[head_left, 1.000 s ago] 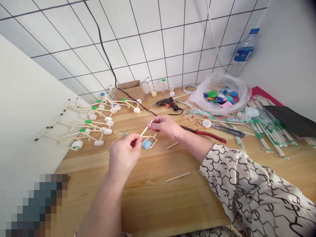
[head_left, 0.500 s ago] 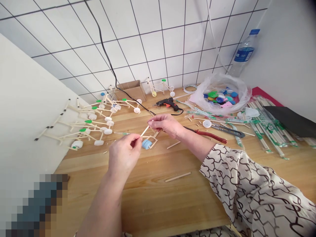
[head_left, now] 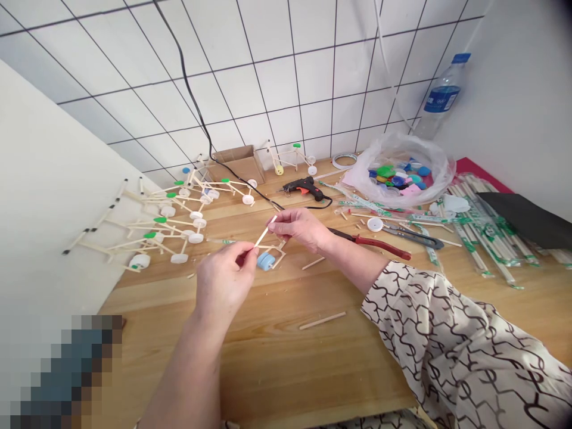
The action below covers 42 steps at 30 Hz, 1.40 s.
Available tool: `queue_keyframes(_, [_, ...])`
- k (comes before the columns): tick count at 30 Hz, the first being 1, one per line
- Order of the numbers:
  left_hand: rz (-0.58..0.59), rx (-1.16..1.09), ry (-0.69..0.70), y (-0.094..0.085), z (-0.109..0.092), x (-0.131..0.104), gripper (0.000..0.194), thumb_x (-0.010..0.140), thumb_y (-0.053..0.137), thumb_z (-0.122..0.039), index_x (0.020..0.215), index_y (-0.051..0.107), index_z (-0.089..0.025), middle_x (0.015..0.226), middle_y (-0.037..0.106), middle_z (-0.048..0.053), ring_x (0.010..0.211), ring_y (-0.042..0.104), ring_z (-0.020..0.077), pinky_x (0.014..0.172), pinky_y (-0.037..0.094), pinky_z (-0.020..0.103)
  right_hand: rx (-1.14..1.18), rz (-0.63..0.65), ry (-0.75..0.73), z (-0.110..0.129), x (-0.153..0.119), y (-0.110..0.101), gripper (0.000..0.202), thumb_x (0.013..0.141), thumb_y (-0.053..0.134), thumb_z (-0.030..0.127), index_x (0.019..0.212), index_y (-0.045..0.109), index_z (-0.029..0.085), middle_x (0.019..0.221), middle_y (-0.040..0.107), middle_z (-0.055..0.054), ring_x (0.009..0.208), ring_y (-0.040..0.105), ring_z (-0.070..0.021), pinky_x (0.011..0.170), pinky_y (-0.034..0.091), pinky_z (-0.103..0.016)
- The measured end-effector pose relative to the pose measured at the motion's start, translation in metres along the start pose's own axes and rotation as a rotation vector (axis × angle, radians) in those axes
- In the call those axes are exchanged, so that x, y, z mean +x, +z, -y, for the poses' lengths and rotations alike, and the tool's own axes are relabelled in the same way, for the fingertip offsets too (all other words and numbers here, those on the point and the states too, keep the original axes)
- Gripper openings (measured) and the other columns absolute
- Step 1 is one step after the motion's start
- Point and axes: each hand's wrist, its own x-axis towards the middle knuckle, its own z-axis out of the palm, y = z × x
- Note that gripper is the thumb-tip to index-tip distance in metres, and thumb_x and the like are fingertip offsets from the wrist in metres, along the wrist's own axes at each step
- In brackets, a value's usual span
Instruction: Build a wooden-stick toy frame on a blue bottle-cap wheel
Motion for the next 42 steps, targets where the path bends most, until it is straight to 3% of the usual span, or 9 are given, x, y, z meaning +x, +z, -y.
queue_keyframes(25, [-0.017,0.024,0.03,0.0009,0.0009,0.0004,0.023,0.079,0.052,-0.032,0.079,0.072,-0.021,0.069,0.072,0.001,0.061,0.064,0.0167,0.06,0.044,0.026,0.005,-0.008,-0.004,0.0024,-0.0006,0.0011,0.016,0.054,0.075,0.023,0.06,0.064,0.013,0.054,0.059,0.003,0.047,0.04,-0.0048,0.047,0.032,-0.021])
queue_keyframes(32, [-0.005,0.038,0.023,-0.0009,0.0005,-0.0005,0.023,0.08,0.051,-0.031,0.081,0.072,-0.021,0.07,0.072,0.002,0.061,0.064,0.0166,0.059,0.043,0.025,0.0,-0.035,0.028,0.0049,-0.0022,0.0018,0.006,0.057,0.07,0.014,0.06,0.066,0.014,0.051,0.056,0.005,0.046,0.041,-0.0053,0.047,0.032,-0.021])
queue_keyframes(42, [-0.003,0.068,0.027,-0.0007,-0.0002,0.0007,0.023,0.08,0.05,-0.03,0.079,0.071,-0.022,0.069,0.071,0.001,0.06,0.062,0.0164,0.057,0.041,0.025,-0.002,-0.041,0.043,0.0051,-0.0024,0.0009,0.02,0.051,0.06,0.002,0.063,0.07,0.015,0.057,0.063,0.002,0.055,0.049,-0.0094,0.05,0.035,-0.02])
